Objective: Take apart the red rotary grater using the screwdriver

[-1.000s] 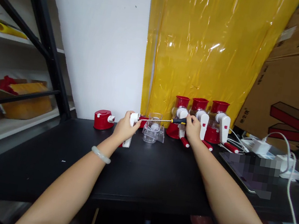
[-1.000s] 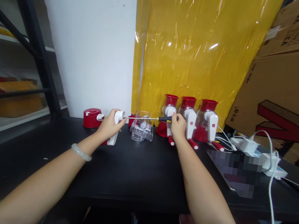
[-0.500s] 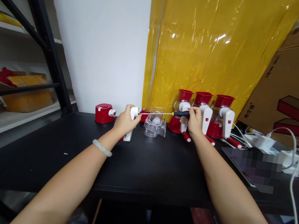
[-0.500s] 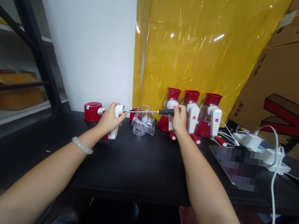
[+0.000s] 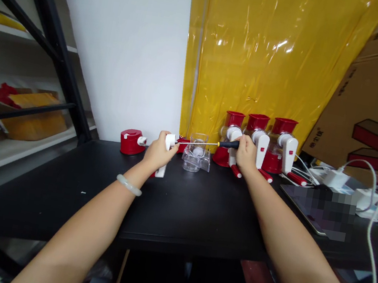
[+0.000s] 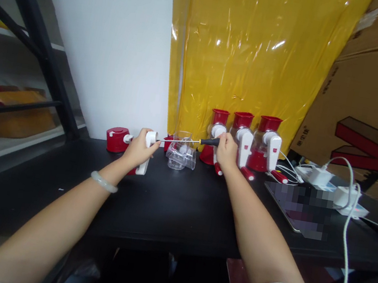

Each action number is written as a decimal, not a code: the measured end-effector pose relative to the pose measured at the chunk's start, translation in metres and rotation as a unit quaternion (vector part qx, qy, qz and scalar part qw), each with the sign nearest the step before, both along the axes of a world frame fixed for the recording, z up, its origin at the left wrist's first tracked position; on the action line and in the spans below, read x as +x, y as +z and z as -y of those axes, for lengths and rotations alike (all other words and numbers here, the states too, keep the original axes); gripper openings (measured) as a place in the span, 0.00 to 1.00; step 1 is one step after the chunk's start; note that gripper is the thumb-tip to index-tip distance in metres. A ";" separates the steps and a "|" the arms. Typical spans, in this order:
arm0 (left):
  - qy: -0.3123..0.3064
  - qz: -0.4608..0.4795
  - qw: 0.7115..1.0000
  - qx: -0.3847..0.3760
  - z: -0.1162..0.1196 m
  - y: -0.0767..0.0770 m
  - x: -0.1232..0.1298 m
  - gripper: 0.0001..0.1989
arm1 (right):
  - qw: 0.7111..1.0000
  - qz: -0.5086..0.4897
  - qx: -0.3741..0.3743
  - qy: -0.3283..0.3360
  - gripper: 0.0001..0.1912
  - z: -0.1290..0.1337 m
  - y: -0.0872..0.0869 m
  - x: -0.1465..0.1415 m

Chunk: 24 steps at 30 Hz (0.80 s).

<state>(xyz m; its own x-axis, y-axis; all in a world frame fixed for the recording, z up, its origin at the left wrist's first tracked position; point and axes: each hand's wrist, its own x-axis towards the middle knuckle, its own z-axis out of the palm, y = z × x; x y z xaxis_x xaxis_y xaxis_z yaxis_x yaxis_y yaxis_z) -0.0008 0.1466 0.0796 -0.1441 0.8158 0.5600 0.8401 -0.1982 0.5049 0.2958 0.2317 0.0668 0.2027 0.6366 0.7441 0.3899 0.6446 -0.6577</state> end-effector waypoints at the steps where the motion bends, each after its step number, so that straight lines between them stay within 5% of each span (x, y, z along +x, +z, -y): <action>1: 0.003 -0.010 1.000 0.003 0.001 0.001 0.001 0.24 | 1.000 0.005 -0.004 -0.007 0.22 -0.001 -0.001 0.001; 8: 0.025 -0.082 0.995 0.042 0.010 0.006 0.005 0.24 | 0.998 -0.007 -0.061 -0.007 0.19 -0.004 0.003 0.006; 16: 0.037 -0.096 0.992 0.079 0.013 0.010 0.002 0.23 | 0.964 -0.111 -0.212 0.112 0.16 -0.003 0.006 0.006; 24: 0.016 -0.109 0.992 0.057 0.014 0.010 0.004 0.23 | 0.990 0.054 -0.124 -0.031 0.25 -0.004 0.001 0.007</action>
<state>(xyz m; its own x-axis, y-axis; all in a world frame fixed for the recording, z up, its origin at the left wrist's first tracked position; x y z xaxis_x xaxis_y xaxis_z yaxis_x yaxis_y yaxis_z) 0.0033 0.1324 0.0891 -0.0347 0.7424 0.6690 0.9335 -0.2151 0.2871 0.3027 0.2357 0.0677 0.1755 0.7917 0.5852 0.5006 0.4401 -0.7455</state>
